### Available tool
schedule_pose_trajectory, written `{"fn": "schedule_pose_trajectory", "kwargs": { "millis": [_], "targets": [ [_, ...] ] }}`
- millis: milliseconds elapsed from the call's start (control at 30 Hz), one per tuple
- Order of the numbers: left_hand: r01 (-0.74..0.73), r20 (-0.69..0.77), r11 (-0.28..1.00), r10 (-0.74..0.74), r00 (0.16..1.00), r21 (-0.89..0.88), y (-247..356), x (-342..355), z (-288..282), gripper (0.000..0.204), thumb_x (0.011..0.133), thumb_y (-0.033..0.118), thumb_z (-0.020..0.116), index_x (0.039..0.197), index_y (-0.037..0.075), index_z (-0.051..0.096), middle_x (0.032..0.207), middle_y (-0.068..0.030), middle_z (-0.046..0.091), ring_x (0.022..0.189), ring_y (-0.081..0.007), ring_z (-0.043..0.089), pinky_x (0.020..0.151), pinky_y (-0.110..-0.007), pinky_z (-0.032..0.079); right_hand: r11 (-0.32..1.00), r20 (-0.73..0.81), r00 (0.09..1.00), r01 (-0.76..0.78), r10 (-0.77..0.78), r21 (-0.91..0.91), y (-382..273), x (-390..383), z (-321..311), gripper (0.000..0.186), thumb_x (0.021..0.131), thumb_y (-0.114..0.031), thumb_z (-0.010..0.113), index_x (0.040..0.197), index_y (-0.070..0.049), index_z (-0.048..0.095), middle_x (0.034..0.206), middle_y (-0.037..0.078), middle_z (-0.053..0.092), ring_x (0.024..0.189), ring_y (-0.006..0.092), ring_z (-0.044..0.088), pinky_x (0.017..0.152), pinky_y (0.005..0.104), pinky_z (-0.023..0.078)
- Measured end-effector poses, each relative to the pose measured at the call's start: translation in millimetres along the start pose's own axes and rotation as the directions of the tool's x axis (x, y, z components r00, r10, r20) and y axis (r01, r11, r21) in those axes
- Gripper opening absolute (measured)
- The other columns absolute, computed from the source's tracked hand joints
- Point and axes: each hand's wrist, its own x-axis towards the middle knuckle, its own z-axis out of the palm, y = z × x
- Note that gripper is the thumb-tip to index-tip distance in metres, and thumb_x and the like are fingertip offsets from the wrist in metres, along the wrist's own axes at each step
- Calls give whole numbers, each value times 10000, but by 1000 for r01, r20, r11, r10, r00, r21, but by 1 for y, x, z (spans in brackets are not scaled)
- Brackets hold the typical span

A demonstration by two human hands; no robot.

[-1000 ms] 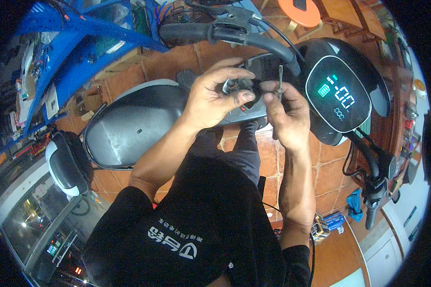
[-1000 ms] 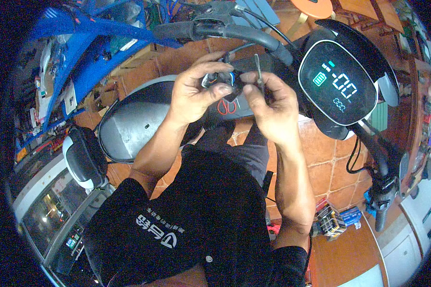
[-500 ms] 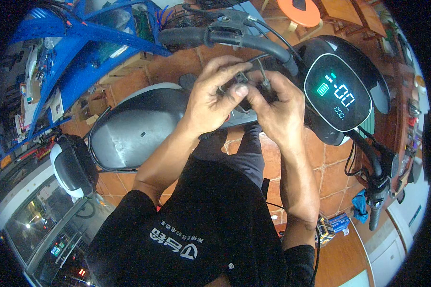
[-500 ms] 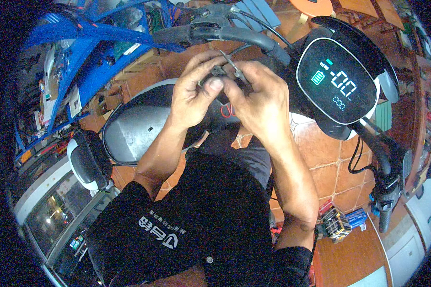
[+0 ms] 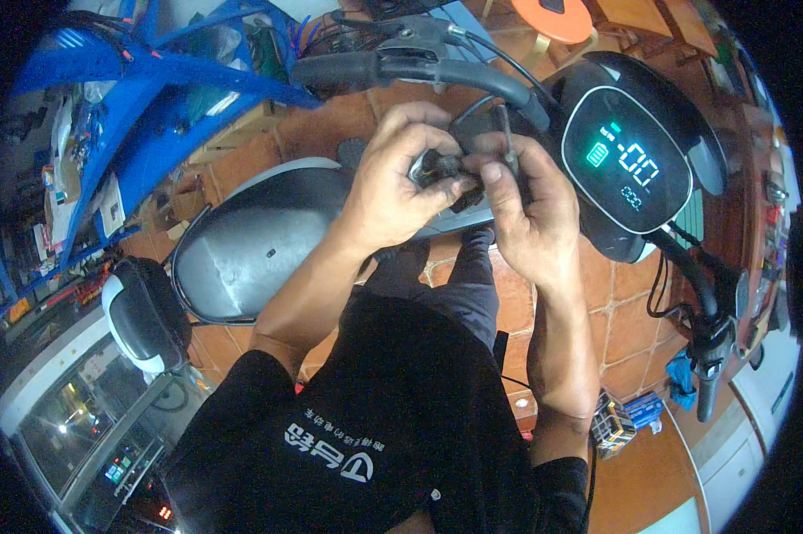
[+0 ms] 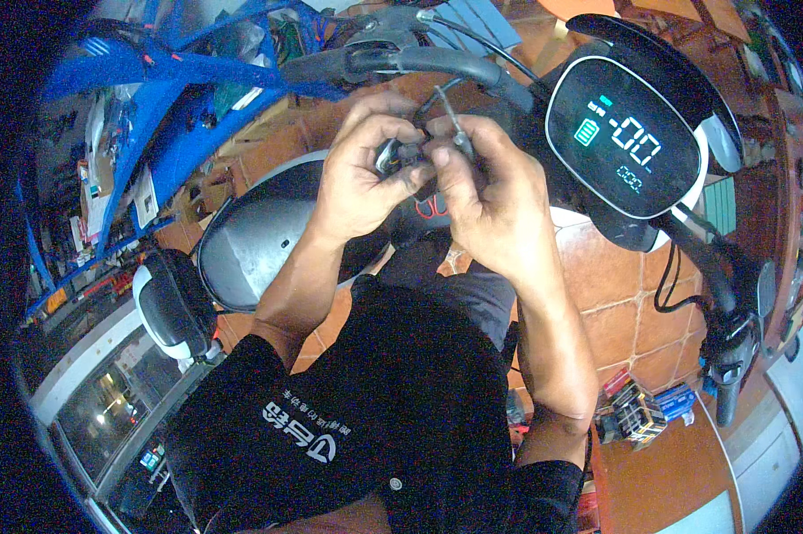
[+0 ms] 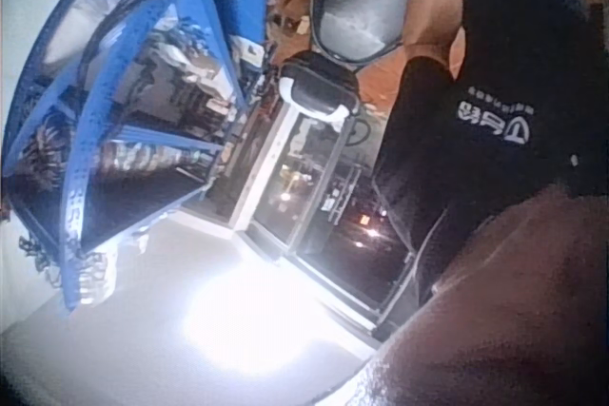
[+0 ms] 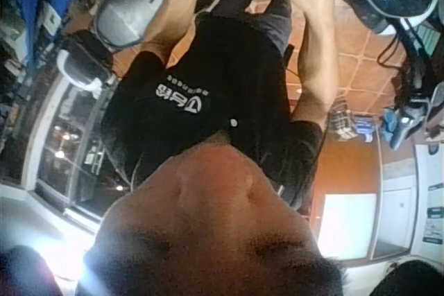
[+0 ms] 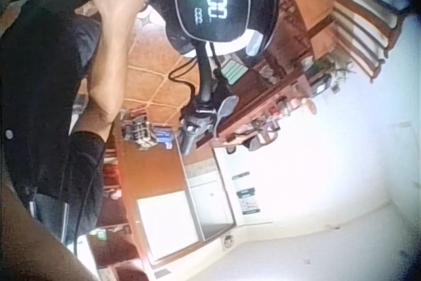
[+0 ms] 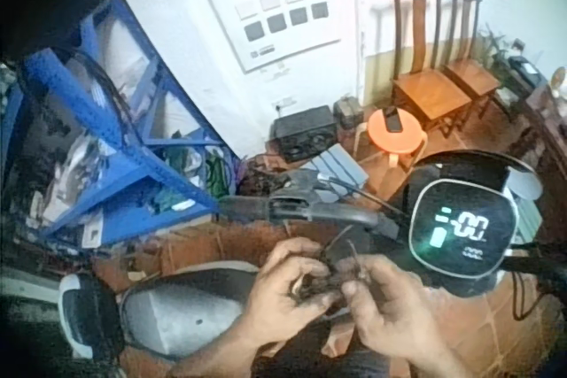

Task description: The person repairs the wiring of an electric scooter's handlebar control unit. They use a screwdriver to open the casing, a spring tool to adjust internal components, and scissors to trim wires. The scooter's digital display remains powered on throughout the process.

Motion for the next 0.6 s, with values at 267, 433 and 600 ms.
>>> {"fn": "schedule_pose_trajectory", "kwargs": {
  "millis": [267, 433, 600],
  "targets": [
    [-104, 51, 975, 96, 994, 195, 10, 4, 4, 366, 629, 13, 759, 963, 28, 607, 1173, -145, 539, 1102, -317, 566, 914, -408, 486, 974, -12, 999, -32, 30, -226, -12, 0, 4, 257, 729, -100, 758, 927, -20, 615, 762, 103, 665, 597, 207, 641, 569, 308, 515],
    [-22, 177, 999, 16, 984, 36, 11, 8, -10, 370, 709, 53, 755, 1062, 13, 650, 1277, -158, 517, 1189, -317, 538, 969, -396, 471, 989, -79, 988, -136, 131, -55, -8, -3, -1, 246, 740, -90, 745, 937, -25, 613, 769, 105, 676, 614, 228, 658, 578, 330, 521],
    [87, 265, 984, -43, 963, -156, 5, 12, -19, 311, 800, 134, 748, 1082, 20, 680, 1358, -147, 490, 1267, -299, 487, 1015, -394, 438, 989, -33, 999, -22, 17, -147, -8, -4, -4, 235, 788, -101, 710, 989, -21, 617, 809, 128, 683, 663, 282, 677, 606, 358, 527]
  ]
}}
